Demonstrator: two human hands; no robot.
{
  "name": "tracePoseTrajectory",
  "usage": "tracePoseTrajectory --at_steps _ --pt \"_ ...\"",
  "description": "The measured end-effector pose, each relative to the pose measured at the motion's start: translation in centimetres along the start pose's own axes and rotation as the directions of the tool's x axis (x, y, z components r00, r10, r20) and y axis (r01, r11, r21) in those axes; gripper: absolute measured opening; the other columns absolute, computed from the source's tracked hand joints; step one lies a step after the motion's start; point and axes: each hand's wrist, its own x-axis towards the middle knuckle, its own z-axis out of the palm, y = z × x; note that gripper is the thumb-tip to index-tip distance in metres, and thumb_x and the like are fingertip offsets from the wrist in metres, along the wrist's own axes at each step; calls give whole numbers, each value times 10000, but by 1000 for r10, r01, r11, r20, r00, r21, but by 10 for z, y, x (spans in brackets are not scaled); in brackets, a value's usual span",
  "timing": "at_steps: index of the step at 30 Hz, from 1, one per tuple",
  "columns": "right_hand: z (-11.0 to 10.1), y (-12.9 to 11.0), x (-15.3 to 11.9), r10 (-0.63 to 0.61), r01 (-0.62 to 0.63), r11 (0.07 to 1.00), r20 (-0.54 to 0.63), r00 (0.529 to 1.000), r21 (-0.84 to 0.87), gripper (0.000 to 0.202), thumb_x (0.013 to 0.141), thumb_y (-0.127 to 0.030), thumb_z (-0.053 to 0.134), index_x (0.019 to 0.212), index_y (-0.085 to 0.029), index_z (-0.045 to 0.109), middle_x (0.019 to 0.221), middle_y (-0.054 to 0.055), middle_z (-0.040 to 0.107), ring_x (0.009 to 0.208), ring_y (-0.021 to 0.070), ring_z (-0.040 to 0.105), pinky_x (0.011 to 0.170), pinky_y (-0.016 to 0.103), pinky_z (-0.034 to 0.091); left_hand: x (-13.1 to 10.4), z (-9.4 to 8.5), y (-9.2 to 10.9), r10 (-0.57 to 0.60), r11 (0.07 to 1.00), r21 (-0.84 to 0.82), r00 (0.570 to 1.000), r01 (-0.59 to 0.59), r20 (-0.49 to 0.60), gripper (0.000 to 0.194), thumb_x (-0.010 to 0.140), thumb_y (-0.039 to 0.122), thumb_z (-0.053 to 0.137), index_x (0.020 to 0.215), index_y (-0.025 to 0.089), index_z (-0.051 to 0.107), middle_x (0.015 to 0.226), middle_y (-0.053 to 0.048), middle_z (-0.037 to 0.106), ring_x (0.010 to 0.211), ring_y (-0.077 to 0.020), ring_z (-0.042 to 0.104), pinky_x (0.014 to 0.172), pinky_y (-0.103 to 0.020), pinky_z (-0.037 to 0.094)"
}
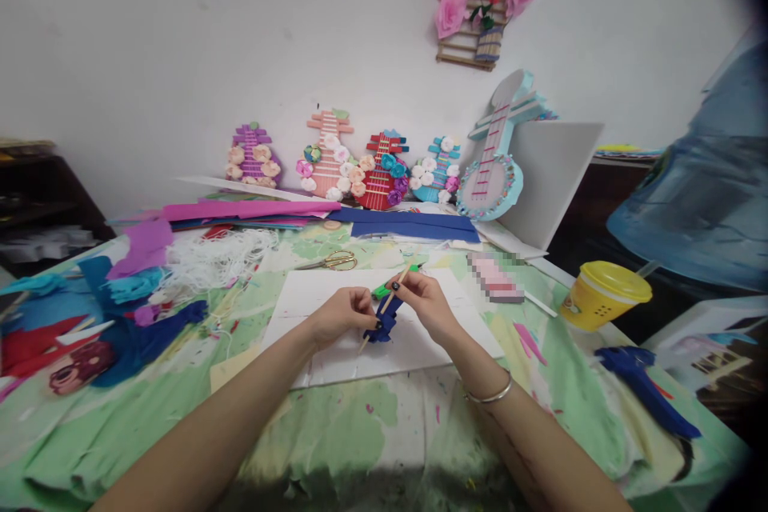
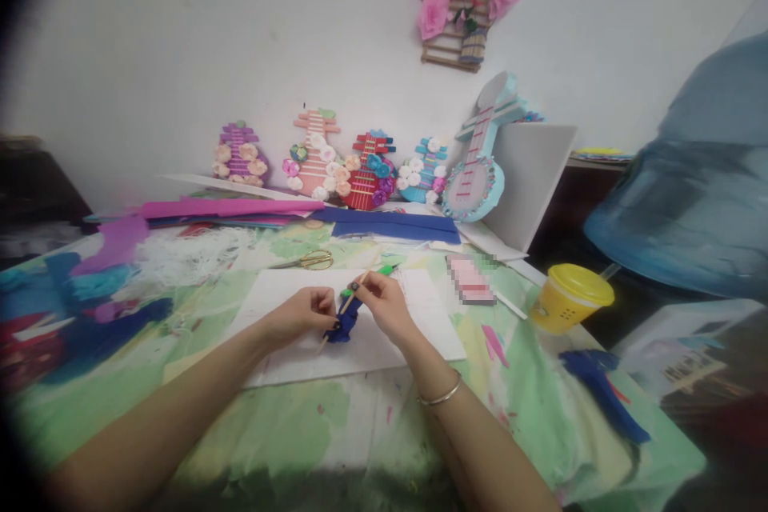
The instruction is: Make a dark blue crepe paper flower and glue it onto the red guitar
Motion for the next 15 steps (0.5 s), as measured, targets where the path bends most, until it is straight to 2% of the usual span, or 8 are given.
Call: tracePoseTrajectory --at_steps 15 --pt "0 -1 0 -13 13 1000 1 1000 -12 314 673 -455 700 703 -159 602 674 16 605 645 142 559 643 281 446 0 2 1 -2 999 -52 1000 2 -13 348 526 143 727 597 172 388 527 55 527 473 -72 469 510 -228 346"
